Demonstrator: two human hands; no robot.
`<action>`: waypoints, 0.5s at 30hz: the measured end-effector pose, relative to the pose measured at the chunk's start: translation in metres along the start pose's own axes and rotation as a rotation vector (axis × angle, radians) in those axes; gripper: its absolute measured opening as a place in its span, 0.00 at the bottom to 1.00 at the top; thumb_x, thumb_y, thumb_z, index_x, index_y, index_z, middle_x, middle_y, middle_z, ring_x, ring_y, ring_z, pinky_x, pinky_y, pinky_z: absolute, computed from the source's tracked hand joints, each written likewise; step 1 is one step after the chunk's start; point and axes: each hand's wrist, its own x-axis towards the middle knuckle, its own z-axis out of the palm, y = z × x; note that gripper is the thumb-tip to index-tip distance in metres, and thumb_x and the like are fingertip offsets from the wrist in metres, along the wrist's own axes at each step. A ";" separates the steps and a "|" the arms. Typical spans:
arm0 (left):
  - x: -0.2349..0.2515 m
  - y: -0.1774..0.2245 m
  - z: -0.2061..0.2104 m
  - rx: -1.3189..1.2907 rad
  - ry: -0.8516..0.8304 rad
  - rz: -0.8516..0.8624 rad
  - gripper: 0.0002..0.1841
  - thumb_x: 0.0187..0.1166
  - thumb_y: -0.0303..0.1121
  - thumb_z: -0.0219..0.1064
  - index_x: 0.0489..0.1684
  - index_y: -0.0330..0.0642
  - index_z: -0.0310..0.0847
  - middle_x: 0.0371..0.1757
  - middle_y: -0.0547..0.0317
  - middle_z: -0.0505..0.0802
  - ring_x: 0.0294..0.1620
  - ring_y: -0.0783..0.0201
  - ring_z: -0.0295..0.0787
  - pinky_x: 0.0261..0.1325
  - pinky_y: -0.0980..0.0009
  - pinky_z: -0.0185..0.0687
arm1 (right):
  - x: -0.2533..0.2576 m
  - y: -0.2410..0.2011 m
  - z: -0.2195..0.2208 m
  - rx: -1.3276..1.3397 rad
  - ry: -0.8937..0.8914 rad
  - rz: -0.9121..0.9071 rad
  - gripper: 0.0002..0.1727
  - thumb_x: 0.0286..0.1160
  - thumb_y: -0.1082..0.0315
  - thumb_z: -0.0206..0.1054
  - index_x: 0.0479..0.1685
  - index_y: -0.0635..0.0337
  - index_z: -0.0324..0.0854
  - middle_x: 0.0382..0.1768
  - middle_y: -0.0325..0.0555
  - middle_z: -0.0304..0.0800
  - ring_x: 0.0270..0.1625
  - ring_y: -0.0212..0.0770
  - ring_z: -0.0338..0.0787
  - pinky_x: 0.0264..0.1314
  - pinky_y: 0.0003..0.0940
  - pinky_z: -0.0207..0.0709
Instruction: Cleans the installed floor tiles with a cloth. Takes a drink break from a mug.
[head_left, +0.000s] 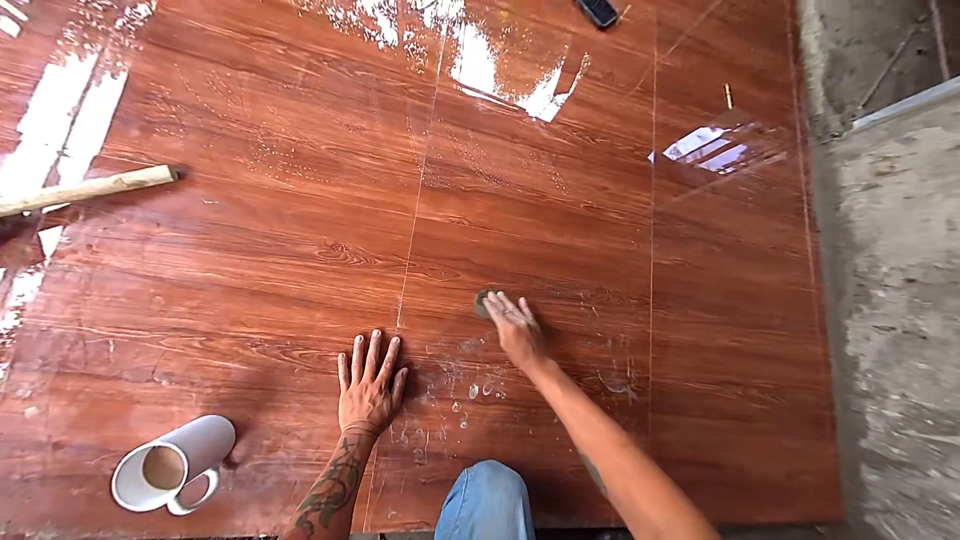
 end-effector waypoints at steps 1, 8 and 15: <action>0.000 0.000 0.000 0.002 0.002 0.003 0.33 0.88 0.61 0.36 0.92 0.70 0.60 0.94 0.58 0.64 0.96 0.45 0.50 0.91 0.34 0.37 | 0.008 0.016 -0.008 -0.017 -0.031 0.069 0.25 0.84 0.75 0.54 0.78 0.52 0.81 0.80 0.43 0.82 0.85 0.45 0.77 0.89 0.61 0.63; -0.004 -0.001 0.001 0.007 -0.005 0.004 0.33 0.87 0.61 0.36 0.92 0.71 0.59 0.94 0.59 0.63 0.96 0.46 0.49 0.91 0.34 0.37 | 0.012 -0.027 0.008 0.056 -0.015 0.134 0.27 0.87 0.73 0.52 0.84 0.57 0.74 0.86 0.47 0.73 0.91 0.47 0.67 0.93 0.58 0.58; -0.002 0.002 0.001 0.003 0.002 0.005 0.33 0.88 0.61 0.37 0.92 0.70 0.59 0.94 0.58 0.63 0.96 0.45 0.49 0.91 0.34 0.37 | 0.082 0.043 -0.004 -0.018 0.027 0.398 0.26 0.87 0.73 0.51 0.82 0.62 0.74 0.84 0.55 0.74 0.89 0.56 0.70 0.90 0.62 0.57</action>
